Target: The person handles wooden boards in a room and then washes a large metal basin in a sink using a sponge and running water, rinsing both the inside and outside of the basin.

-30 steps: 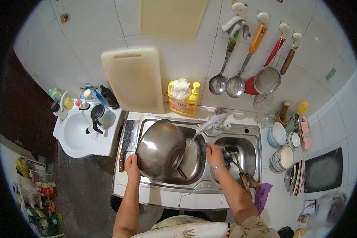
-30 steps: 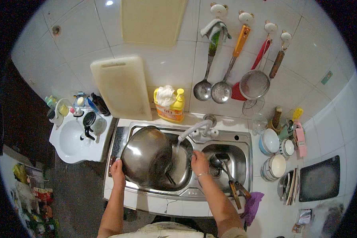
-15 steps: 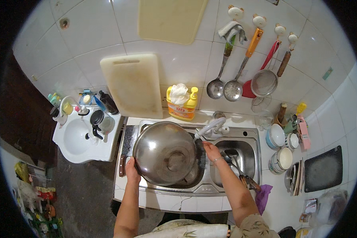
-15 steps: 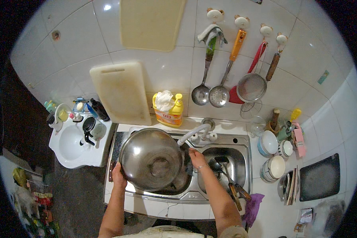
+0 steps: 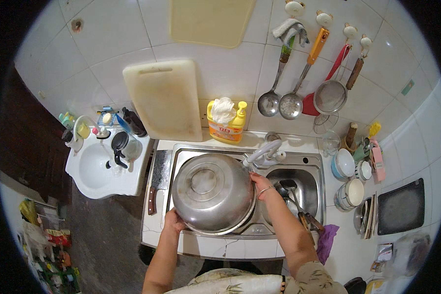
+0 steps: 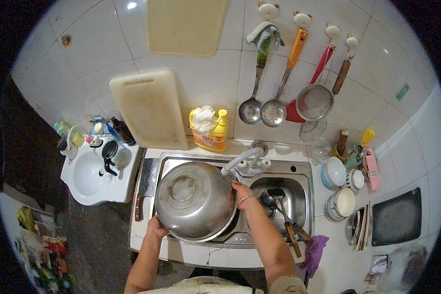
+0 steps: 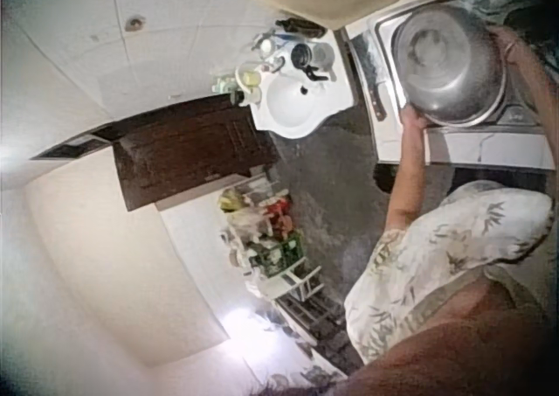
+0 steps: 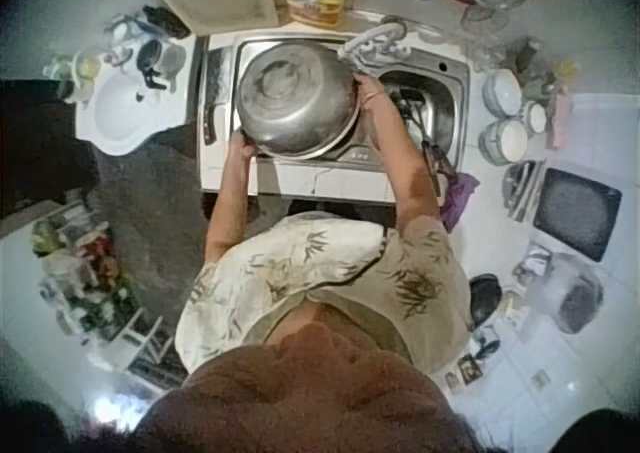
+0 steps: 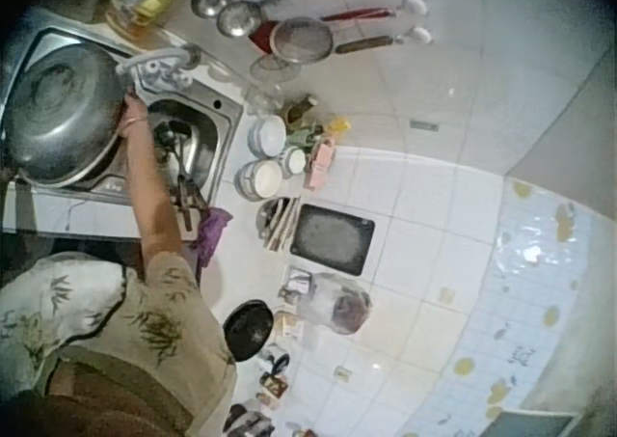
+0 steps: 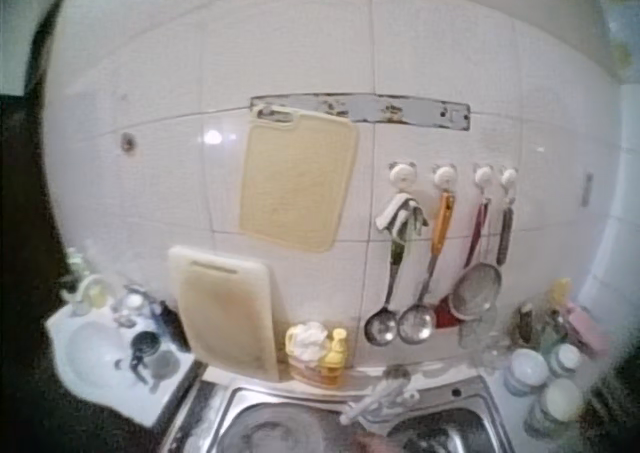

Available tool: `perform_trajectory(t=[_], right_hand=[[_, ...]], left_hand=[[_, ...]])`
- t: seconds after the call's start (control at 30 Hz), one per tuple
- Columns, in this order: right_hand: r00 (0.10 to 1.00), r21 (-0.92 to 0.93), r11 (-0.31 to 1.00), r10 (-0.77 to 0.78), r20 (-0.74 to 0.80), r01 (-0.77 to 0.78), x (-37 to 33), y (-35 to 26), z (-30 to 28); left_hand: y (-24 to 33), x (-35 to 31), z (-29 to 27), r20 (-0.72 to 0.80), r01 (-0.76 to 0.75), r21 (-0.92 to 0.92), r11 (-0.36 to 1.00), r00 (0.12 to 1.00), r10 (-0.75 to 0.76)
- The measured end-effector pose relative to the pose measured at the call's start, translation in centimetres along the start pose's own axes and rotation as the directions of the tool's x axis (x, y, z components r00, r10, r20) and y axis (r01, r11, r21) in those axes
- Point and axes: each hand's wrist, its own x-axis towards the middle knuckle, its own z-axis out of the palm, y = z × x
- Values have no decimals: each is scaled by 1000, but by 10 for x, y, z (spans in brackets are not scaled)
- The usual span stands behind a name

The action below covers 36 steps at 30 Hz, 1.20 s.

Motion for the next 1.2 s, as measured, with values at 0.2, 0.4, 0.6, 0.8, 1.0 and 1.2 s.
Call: perform_trajectory(t=[0.2, 0.4, 0.6, 0.8, 1.0, 1.2], right_hand=[[994, 129, 991, 6, 105, -19, -52, -27, 17], [991, 236, 972, -14, 132, -17, -35, -15, 20], [995, 348, 937, -16, 94, -17, -2, -16, 43], [987, 494, 869, 66, -143, 14, 3, -18, 92], [979, 478, 873, 171, -111, -99, 5, -3, 95], [986, 444, 882, 166, 27, -161, -18, -10, 106]], left_hand=[[-12, -3, 27, 20, -10, 85, 996, 1000, 8], [-13, 13, 14, 90, 21, 65, 998, 996, -26], [-15, 9, 22, 123, 24, 82, 996, 992, -34], [-21, -9, 33, -93, -197, 385, 902, 964, 250], [-27, -43, 75, 525, -312, 847, -429, 617, 587], [-8, -32, 86, 482, -90, 799, -595, 687, 544]])
